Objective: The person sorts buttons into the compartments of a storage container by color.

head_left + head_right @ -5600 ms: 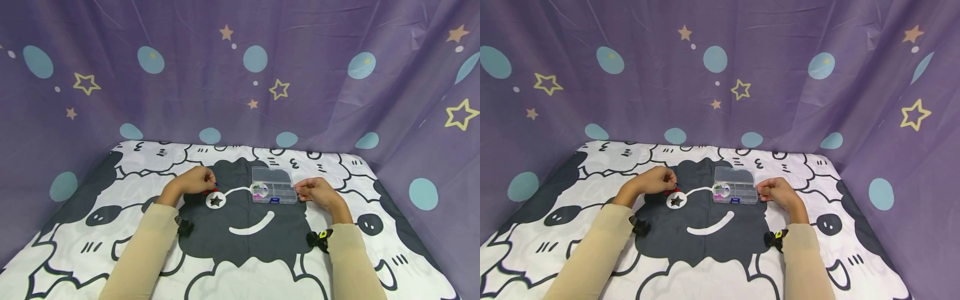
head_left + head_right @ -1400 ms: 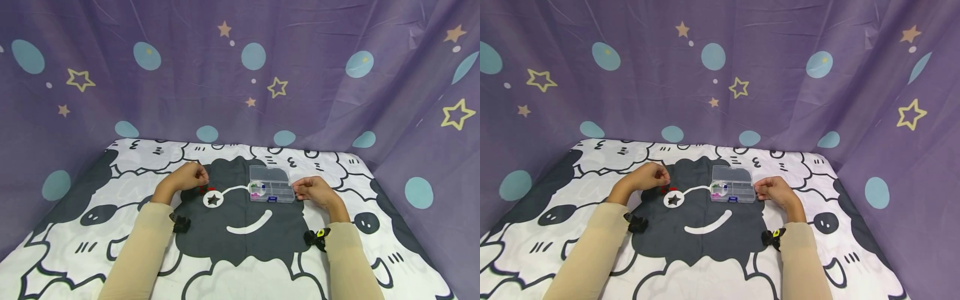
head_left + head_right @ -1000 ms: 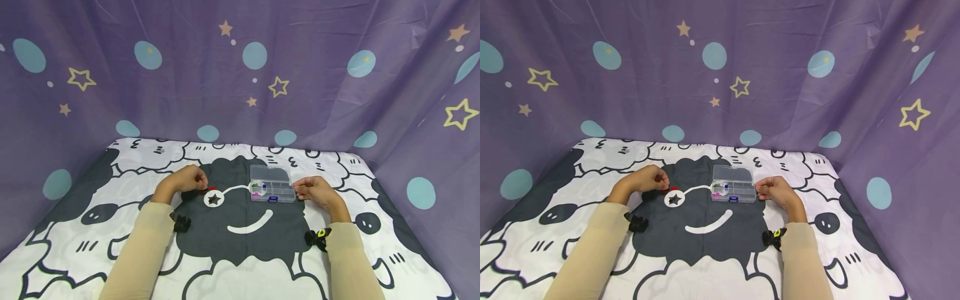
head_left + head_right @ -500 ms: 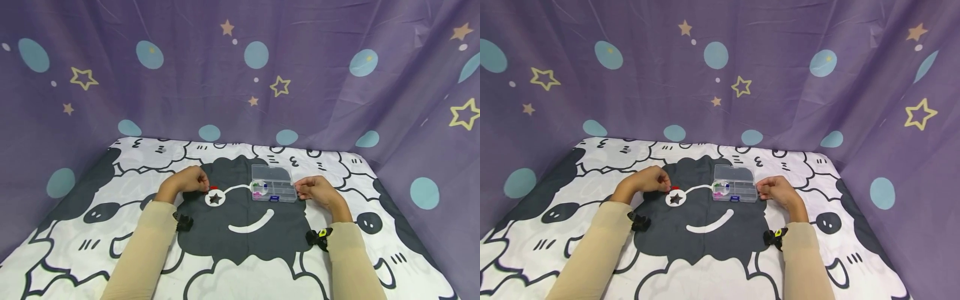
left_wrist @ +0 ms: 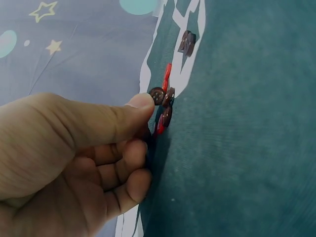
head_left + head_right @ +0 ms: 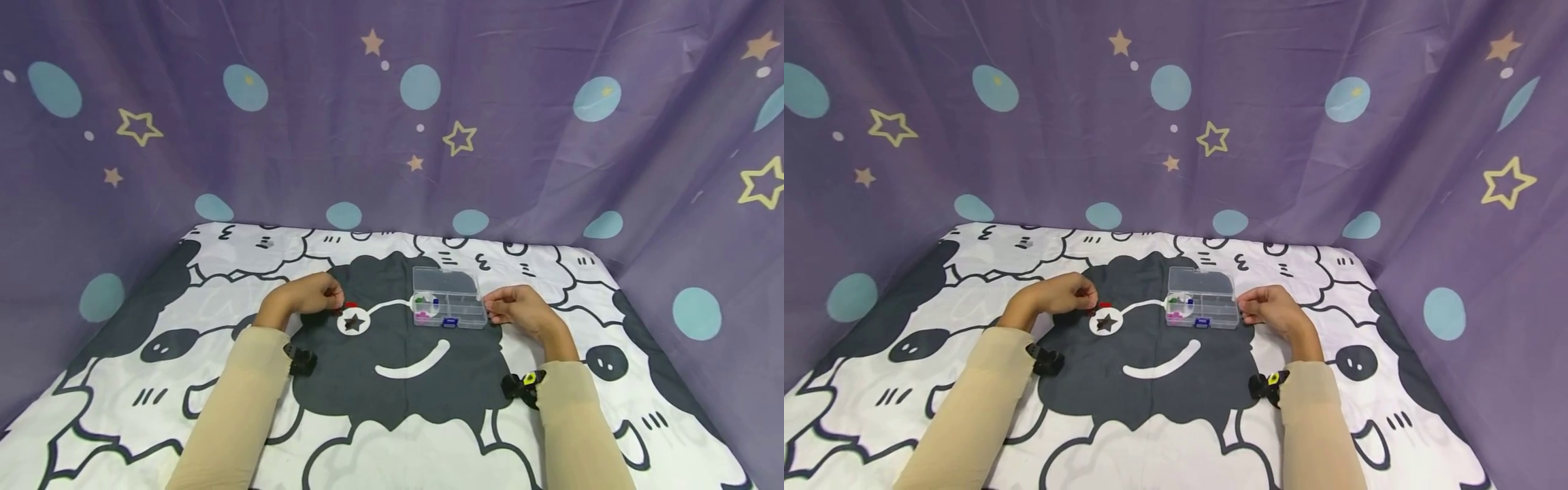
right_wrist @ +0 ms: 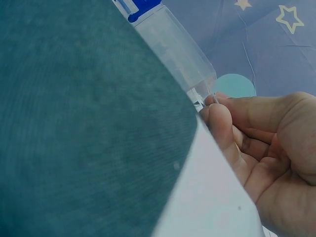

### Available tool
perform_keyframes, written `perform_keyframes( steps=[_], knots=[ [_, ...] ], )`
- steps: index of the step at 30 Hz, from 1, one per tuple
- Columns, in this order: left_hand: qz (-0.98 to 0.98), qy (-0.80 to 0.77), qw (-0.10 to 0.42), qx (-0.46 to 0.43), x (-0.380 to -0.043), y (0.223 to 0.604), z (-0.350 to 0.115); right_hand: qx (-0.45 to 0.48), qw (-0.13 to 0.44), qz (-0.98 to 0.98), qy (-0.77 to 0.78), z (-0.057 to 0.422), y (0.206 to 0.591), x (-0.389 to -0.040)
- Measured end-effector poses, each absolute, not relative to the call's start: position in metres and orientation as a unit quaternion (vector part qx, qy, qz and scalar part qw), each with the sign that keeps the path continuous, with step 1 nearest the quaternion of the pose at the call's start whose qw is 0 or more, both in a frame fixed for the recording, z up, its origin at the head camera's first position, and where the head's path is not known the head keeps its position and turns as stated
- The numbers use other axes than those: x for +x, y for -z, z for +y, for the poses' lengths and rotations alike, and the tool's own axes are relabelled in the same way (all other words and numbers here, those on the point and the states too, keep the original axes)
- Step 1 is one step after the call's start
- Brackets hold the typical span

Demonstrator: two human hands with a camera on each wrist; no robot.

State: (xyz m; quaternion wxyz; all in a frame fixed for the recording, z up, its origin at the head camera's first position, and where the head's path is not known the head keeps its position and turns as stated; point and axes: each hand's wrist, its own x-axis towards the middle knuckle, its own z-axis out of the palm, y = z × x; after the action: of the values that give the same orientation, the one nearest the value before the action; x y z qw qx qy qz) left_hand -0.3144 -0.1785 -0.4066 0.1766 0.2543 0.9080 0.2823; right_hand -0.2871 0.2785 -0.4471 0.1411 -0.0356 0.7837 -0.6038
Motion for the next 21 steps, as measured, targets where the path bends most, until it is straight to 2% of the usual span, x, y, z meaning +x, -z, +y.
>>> perform_keyframes(
  steps=[9, 21],
  knots=[
    [0.907, -0.294, 0.181, 0.242, -0.3137, 0.4054, -0.1774, -0.035, 0.141, 0.787, 0.6, 0.2788, 0.4459, -0.2868],
    [0.91, -0.304, 0.144, 0.243, -0.3086, 0.4005, -0.1684, -0.037, 0.141, 0.785, 0.602, 0.2791, 0.4473, -0.2879]
  ],
)
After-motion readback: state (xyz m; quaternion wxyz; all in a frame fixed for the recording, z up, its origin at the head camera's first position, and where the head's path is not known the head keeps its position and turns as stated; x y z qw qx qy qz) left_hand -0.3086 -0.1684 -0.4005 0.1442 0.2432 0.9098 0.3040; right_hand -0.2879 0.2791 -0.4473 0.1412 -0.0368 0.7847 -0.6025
